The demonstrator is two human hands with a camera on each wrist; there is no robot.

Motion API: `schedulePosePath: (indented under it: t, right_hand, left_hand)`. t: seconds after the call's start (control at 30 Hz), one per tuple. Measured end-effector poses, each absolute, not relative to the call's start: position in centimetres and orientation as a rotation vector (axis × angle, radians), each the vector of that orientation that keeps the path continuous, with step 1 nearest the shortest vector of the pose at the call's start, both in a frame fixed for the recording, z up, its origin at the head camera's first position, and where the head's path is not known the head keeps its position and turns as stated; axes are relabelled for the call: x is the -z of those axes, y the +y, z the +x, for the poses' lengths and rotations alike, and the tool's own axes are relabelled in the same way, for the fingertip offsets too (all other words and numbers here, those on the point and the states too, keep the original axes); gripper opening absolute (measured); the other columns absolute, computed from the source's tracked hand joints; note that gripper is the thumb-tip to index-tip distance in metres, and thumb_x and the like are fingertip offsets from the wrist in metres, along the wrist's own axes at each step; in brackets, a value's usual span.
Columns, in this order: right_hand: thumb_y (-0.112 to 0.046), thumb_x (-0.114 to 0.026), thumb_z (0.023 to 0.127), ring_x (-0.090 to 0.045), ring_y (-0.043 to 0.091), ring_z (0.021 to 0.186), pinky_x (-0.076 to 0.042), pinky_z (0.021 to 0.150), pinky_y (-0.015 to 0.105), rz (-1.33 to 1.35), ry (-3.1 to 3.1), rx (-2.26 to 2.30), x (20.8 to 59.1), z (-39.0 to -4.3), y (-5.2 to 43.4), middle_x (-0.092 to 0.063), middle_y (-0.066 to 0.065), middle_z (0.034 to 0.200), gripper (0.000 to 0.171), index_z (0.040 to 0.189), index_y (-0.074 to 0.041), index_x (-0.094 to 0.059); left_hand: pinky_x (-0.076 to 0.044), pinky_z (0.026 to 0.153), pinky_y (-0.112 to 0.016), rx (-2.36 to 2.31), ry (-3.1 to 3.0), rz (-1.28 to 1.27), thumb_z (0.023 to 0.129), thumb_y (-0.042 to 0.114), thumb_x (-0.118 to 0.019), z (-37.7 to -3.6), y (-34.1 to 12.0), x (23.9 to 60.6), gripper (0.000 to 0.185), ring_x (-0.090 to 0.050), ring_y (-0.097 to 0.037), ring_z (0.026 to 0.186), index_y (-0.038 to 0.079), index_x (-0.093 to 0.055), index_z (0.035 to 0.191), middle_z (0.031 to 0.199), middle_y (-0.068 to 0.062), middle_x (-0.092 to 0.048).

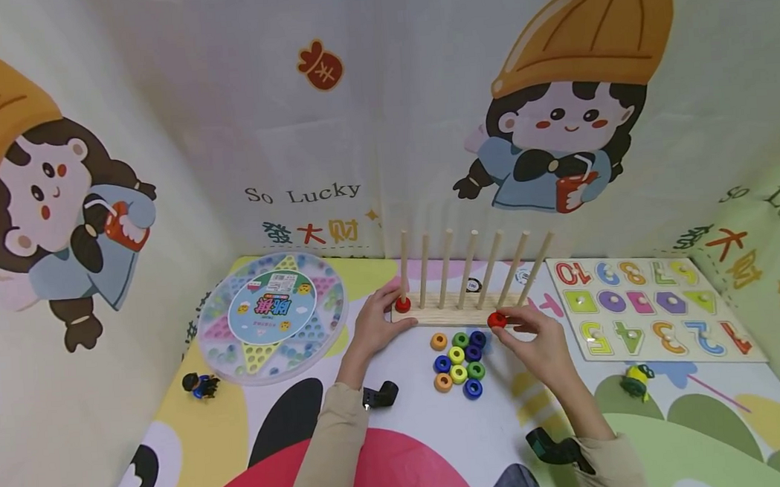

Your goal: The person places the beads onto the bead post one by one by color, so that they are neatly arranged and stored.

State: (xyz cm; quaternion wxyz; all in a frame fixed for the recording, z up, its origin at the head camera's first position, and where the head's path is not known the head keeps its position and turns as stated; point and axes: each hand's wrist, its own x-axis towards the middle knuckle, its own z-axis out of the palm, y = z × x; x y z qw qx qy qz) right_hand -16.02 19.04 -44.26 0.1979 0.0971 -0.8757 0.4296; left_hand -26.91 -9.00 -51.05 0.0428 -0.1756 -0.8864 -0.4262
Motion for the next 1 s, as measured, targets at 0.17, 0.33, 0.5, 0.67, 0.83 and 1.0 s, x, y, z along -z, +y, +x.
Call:
schedulePosePath:
  t: [0.17,0.33,0.5,0.67,0.83,1.0]
  right_hand:
    - [0.001,-0.079,0.08,-0.067,0.03,0.088,-0.057,0.077,0.023,0.265,-2.384,-1.253,41.6,-17.6,17.8,-0.071,0.014,0.102,0.03,0.109,0.002,-0.073]
    - [0.001,-0.079,0.08,-0.068,0.03,0.089,-0.053,0.079,0.018,0.307,-2.369,-1.285,39.5,-18.9,16.2,-0.071,0.015,0.104,0.03,0.11,0.002,-0.072]
    - [0.0,-0.079,0.081,-0.067,0.029,0.091,-0.052,0.078,0.017,0.388,-2.326,-1.304,37.5,-19.9,14.4,-0.071,0.016,0.105,0.031,0.111,0.002,-0.072]
    - [-0.003,-0.079,0.082,-0.066,0.028,0.092,-0.056,0.079,0.031,0.459,-2.29,-1.323,35.1,-20.9,12.4,-0.071,0.015,0.106,0.03,0.111,0.002,-0.072]
    - [-0.005,-0.078,0.084,-0.067,0.032,0.093,-0.057,0.081,0.049,0.529,-2.268,-1.33,32.9,-22.2,10.3,-0.07,0.016,0.106,0.029,0.111,0.002,-0.072]
    - [-0.004,-0.077,0.084,-0.068,0.029,0.093,-0.056,0.081,0.047,0.583,-2.269,-1.322,31.4,-23.6,8.9,-0.071,0.016,0.107,0.029,0.112,0.003,-0.072]
  left_hand:
    - [-0.05,0.093,-0.042,1.3,-2.705,-0.545,0.079,0.035,-0.084,-27.0,-9.0,51.0,0.072,-0.056,-0.028,0.112,0.004,-0.058,0.138,0.146,-0.01,-0.049]
    - [-0.049,0.094,-0.044,1.308,-2.707,-0.549,0.079,0.035,-0.084,-27.0,-9.0,50.8,0.072,-0.056,-0.029,0.113,0.004,-0.058,0.138,0.146,-0.012,-0.048]
    - [-0.049,0.094,-0.043,1.279,-2.713,-0.557,0.079,0.035,-0.084,-26.9,-9.0,50.9,0.072,-0.055,-0.029,0.113,0.004,-0.058,0.138,0.146,-0.013,-0.048]
    - [-0.048,0.096,-0.043,1.317,-2.705,-0.561,0.08,0.034,-0.083,-26.8,-9.1,50.9,0.071,-0.055,-0.029,0.117,0.004,-0.057,0.138,0.147,-0.012,-0.048]
    - [-0.048,0.098,-0.043,1.323,-2.719,-0.553,0.08,0.035,-0.083,-26.8,-9.2,50.9,0.071,-0.054,-0.029,0.118,0.005,-0.057,0.139,0.148,-0.011,-0.047]
    - [-0.047,0.098,-0.044,1.314,-2.716,-0.563,0.08,0.036,-0.083,-26.8,-9.2,50.7,0.072,-0.054,-0.03,0.119,0.004,-0.057,0.138,0.147,-0.011,-0.048]
